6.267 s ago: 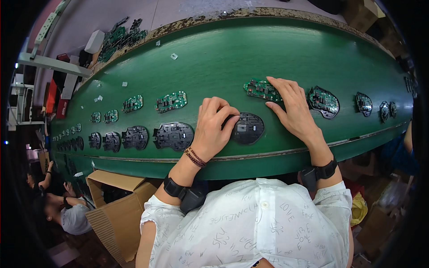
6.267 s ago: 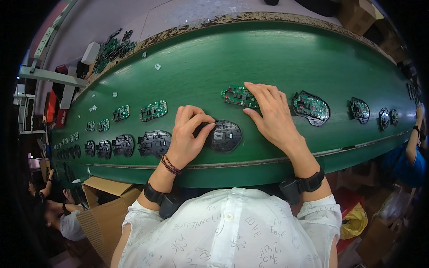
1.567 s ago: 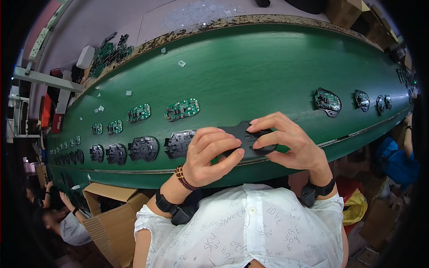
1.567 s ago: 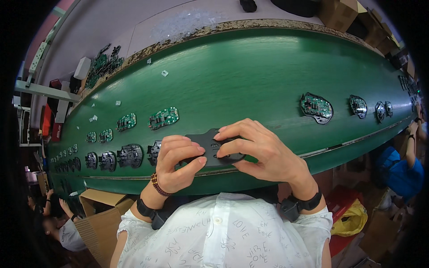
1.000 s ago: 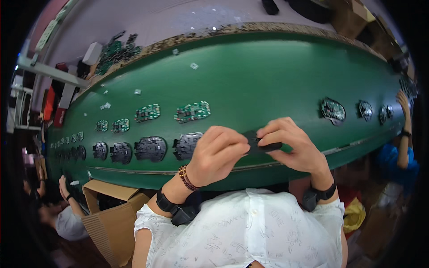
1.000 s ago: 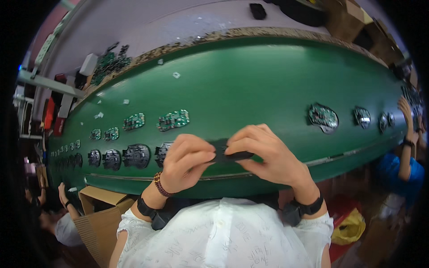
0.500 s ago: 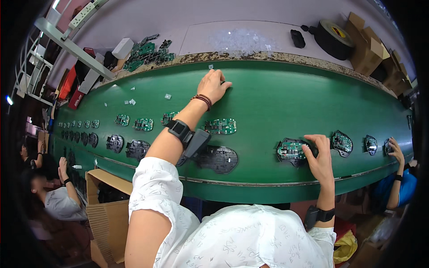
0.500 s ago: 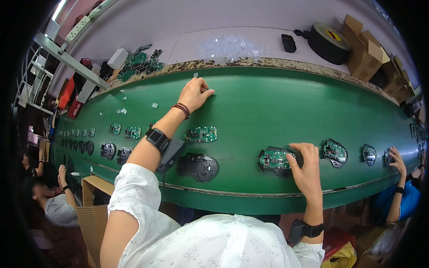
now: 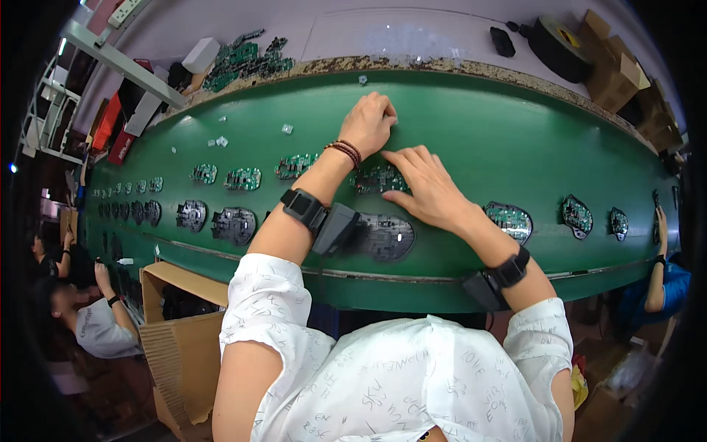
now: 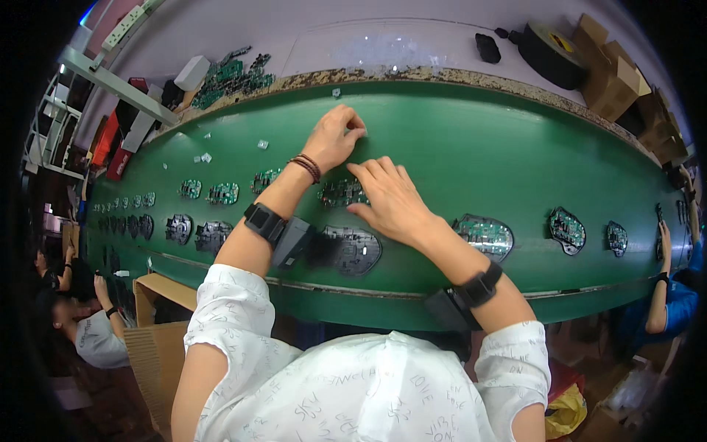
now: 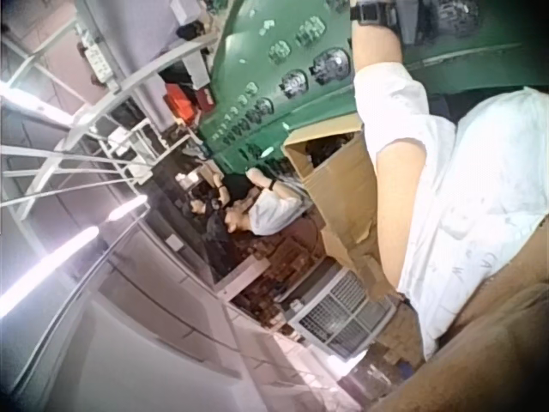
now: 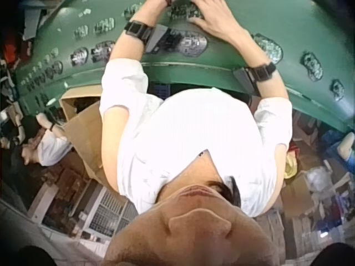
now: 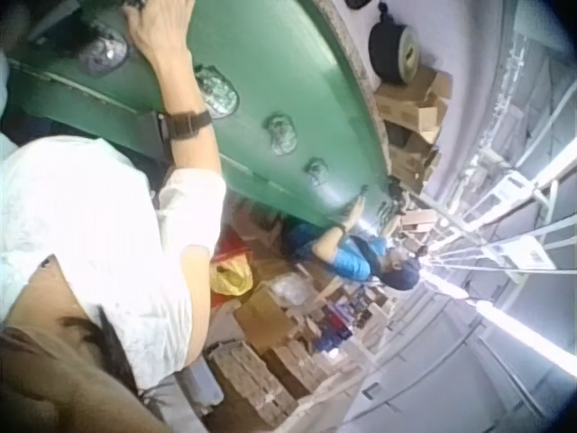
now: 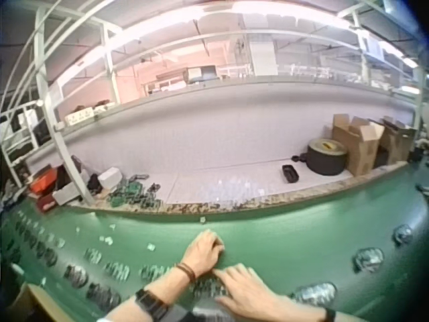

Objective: The person is assembling small electronic components on a green conveyor belt in an electronics factory.

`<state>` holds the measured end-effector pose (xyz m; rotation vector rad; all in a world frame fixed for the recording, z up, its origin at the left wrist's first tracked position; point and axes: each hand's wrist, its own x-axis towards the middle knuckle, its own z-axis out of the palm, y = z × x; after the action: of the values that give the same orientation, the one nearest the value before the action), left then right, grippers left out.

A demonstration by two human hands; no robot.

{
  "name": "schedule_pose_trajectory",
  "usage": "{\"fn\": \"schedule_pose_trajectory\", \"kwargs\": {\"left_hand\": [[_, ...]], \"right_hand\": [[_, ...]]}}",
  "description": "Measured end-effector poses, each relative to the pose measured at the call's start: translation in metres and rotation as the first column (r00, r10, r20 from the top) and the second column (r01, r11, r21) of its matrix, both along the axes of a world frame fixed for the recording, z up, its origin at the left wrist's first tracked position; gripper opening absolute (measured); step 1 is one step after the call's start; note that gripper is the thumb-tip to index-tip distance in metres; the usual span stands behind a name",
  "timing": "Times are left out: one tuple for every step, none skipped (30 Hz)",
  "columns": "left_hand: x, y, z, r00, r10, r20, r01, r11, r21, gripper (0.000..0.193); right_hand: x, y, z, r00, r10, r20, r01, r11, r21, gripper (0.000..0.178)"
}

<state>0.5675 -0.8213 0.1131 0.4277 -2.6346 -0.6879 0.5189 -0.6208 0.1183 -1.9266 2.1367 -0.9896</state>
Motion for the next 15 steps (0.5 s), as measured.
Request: {"fn": "schedule_pose_trajectory", "kwargs": {"left_hand": [[0.004,0.005,0.011,0.999,0.007,-0.033,-0.005,0.998,0.063,0.009],[0.016,0.014,0.020,0.998,0.002,-0.070,0.009,0.987,0.159,0.009],[0.034,0.020,0.030,0.993,-0.055,-0.108,0.071,0.985,0.155,0.009],[0.055,0.027,0.037,0.983,-0.112,-0.148,0.134,0.979,0.151,0.009],[0.074,0.036,0.042,0.975,-0.165,-0.152,0.192,0.964,0.184,0.008],[0.096,0.047,0.047,0.970,-0.203,-0.133,0.225,0.957,0.182,0.008],[0.113,0.058,0.051,0.965,-0.236,-0.118,0.250,0.960,0.123,0.009],[0.127,0.069,0.050,0.970,-0.231,-0.075,0.240,0.961,0.140,0.011],[0.137,0.078,0.046,0.969,-0.240,-0.056,0.246,0.959,0.140,0.013],[0.147,0.087,0.041,0.972,-0.229,-0.043,0.233,0.964,0.127,0.014],[0.153,0.093,0.035,0.975,-0.220,-0.030,0.222,0.968,0.114,0.014],[0.155,0.096,0.031,0.975,-0.219,-0.028,0.221,0.968,0.120,0.014],[0.156,0.099,0.028,0.975,-0.222,-0.026,0.223,0.970,0.101,0.015],[0.157,0.101,0.025,0.974,-0.225,-0.024,0.226,0.971,0.081,0.016],[0.157,0.102,0.023,0.974,-0.226,-0.023,0.227,0.970,0.083,0.016]], "right_hand": [[-0.001,-0.001,-0.002,1.000,-0.001,0.011,0.001,1.000,0.012,0.053],[-0.004,0.002,-0.004,1.000,-0.001,-0.026,0.001,1.000,0.026,0.056],[-0.005,0.003,-0.004,0.998,0.007,-0.063,-0.005,1.000,0.031,0.058],[-0.005,0.009,-0.004,0.996,-0.015,-0.082,0.017,1.000,0.026,0.062],[-0.007,0.020,-0.003,0.997,-0.015,-0.075,0.018,0.999,0.039,0.062],[-0.009,0.030,0.000,0.998,-0.047,-0.047,0.050,0.997,0.062,0.063],[-0.011,0.040,0.002,0.996,-0.084,-0.022,0.086,0.992,0.090,0.064],[-0.012,0.048,0.005,0.996,-0.087,-0.019,0.089,0.991,0.103,0.064],[-0.012,0.054,0.006,0.992,-0.123,-0.014,0.124,0.985,0.121,0.065],[-0.010,0.059,0.009,0.989,-0.150,-0.008,0.150,0.980,0.135,0.066],[-0.009,0.062,0.010,0.989,-0.146,-0.005,0.145,0.979,0.141,0.066],[-0.007,0.064,0.010,0.988,-0.155,-0.010,0.155,0.979,0.132,0.066],[-0.006,0.065,0.010,0.986,-0.165,-0.016,0.165,0.979,0.121,0.066],[-0.004,0.066,0.010,0.986,-0.166,-0.013,0.166,0.978,0.126,0.066],[-0.003,0.066,0.010,0.983,-0.182,0.001,0.180,0.975,0.129,0.066]]}}
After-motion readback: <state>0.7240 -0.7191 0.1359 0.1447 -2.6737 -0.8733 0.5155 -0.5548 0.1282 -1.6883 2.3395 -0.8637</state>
